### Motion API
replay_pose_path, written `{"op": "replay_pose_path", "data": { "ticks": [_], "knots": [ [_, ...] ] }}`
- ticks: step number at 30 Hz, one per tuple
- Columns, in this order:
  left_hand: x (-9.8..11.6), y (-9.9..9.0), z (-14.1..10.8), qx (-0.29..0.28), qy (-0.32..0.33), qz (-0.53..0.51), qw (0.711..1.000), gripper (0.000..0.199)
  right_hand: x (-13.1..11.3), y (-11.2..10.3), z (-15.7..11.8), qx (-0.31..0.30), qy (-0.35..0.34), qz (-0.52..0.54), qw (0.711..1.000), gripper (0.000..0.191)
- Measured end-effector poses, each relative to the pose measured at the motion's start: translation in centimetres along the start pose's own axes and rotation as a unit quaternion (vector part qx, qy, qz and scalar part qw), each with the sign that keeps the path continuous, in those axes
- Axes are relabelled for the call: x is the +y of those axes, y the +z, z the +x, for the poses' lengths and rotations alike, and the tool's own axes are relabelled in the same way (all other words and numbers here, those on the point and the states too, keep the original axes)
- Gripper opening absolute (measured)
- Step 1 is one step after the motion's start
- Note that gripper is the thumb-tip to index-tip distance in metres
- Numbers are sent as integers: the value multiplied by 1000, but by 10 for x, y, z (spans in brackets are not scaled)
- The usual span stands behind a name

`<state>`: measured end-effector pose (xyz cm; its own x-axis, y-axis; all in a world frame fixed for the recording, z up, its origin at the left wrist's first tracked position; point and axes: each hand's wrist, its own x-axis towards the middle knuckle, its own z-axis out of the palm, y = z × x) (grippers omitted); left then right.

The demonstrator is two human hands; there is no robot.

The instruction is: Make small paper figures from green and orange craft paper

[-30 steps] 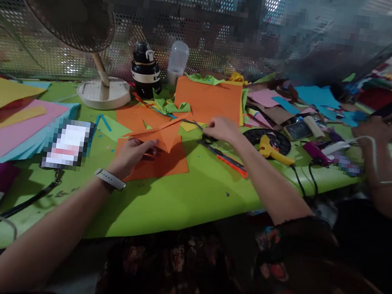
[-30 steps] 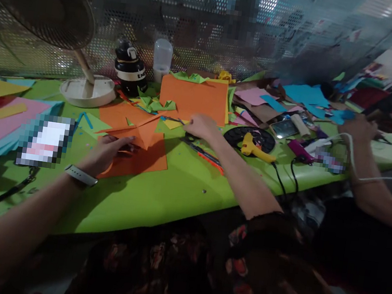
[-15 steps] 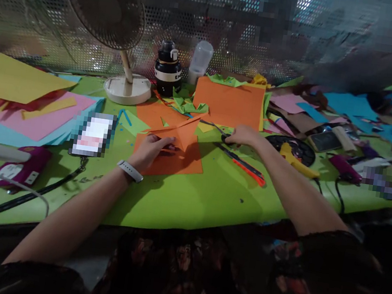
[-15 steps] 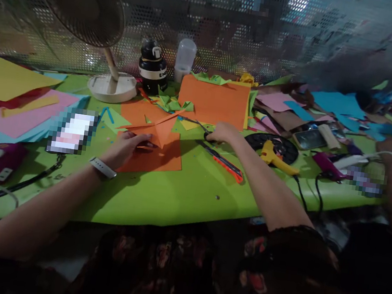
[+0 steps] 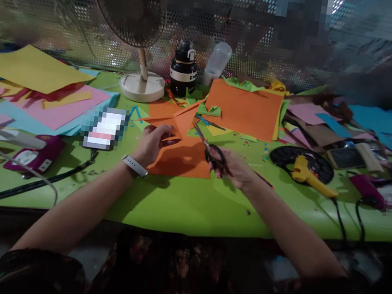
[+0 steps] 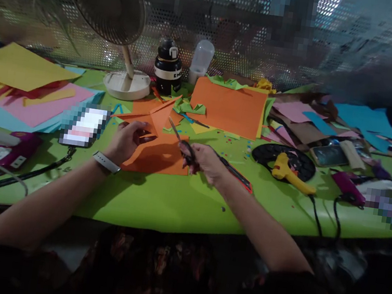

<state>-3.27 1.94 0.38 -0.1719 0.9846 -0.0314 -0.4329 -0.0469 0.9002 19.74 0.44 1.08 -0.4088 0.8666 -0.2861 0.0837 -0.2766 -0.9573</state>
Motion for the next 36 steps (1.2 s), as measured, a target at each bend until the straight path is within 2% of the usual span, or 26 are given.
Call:
{"op": "replay_pose_path", "data": {
  "ticks": [4, 7, 19, 36],
  "knots": [
    [1, -3, 4, 19, 2, -21, 1000, 15, 2, 16, -1, -49, 8, -44, 998, 49],
    [0, -3, 4, 32, 3, -38, 999, 15, 5, 21, -6, -67, 13, -79, 995, 49],
    [-9, 4, -8, -26, -35, -29, 999, 14, 8, 23, -9, -64, -1, -99, 993, 46],
    [-10, 3, -7, -33, -46, -28, 998, 14, 7, 22, -8, -61, 6, -99, 993, 45]
  ]
}}
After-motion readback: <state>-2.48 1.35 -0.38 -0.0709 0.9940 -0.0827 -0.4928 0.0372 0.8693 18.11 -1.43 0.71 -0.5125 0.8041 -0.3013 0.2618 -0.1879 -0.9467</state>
